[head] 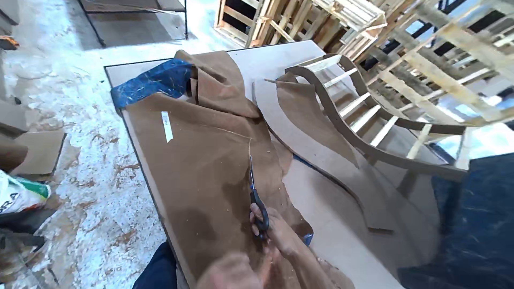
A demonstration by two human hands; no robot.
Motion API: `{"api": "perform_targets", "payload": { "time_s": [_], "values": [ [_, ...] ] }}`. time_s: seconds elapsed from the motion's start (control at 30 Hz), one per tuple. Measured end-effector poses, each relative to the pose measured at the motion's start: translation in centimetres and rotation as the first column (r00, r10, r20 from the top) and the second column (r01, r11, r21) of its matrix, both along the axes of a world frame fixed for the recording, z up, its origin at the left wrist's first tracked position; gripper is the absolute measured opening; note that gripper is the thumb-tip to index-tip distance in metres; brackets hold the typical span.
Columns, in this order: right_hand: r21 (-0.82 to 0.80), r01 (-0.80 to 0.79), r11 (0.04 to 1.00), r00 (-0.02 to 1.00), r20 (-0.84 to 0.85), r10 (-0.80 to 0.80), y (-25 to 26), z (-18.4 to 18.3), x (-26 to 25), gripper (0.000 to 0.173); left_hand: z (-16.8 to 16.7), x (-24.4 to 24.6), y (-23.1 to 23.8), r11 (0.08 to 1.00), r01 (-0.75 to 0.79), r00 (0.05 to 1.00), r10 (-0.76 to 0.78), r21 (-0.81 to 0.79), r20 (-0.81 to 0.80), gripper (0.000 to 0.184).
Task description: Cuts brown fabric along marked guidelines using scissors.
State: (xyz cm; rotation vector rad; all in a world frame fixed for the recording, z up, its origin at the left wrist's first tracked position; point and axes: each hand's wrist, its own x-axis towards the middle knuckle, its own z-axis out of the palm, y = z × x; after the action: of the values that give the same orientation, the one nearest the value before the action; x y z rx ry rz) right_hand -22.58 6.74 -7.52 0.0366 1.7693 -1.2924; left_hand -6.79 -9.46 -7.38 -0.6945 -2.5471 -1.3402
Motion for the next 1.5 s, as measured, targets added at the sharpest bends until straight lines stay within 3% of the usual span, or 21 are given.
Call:
{"api": "perform_targets", "payload": {
  "time_s": [0.07, 0.1, 0.2, 0.3, 0.67, 0.93, 1.27, 1.5],
  "values": [
    [0.007, 0.01, 1.0, 1.0, -0.017, -0.01, -0.1, 0.0, 0.2, 0.053, -2.2, -4.3, -3.7, 0.975, -0.17, 0.983, 0.156, -0.145, -0.098, 0.025],
    [0.013, 0.016, 1.0, 1.0, -0.023, -0.015, -0.1, 0.0, 0.2, 0.053, -3.4, -6.1, -4.9, 0.957, -0.182, 0.983, 0.167, -0.225, -0.082, 0.026],
    [0.046, 0.025, 0.999, 0.999, -0.043, -0.023, -0.2, 0.1, 0.2, 0.054, -5.3, -8.3, -6.2, 0.914, -0.055, 0.993, 0.094, -0.402, 0.078, 0.041],
    [0.049, 0.025, 0.999, 0.999, -0.04, -0.023, -0.3, 0.0, 0.1, 0.054, -5.8, -8.1, -6.1, 0.867, -0.004, 0.998, 0.037, -0.498, 0.056, 0.048],
    [0.087, 0.018, 0.996, 0.993, -0.114, -0.008, 0.3, -0.5, 0.5, 0.064, -6.0, -8.2, -5.8, 0.8, -0.066, 0.998, 0.054, -0.596, -0.038, 0.048],
    [0.023, 0.039, 0.999, 0.999, -0.024, -0.038, -0.1, -0.4, -0.5, 0.063, -6.4, -8.2, -5.7, 0.792, -0.109, 0.994, 0.07, -0.601, -0.089, 0.047],
    [0.095, 0.045, 0.994, 0.998, -0.05, -0.04, -0.8, -0.3, -0.8, 0.066, -6.4, -8.1, -5.7, 0.786, -0.112, 0.993, 0.063, -0.607, -0.101, 0.047],
    [-0.099, 0.036, 0.994, 0.996, 0.082, -0.028, 0.3, 0.1, -0.4, 0.062, -6.7, -8.1, -5.7, 0.794, -0.134, 0.989, 0.073, -0.594, -0.125, 0.046]
  ]
}}
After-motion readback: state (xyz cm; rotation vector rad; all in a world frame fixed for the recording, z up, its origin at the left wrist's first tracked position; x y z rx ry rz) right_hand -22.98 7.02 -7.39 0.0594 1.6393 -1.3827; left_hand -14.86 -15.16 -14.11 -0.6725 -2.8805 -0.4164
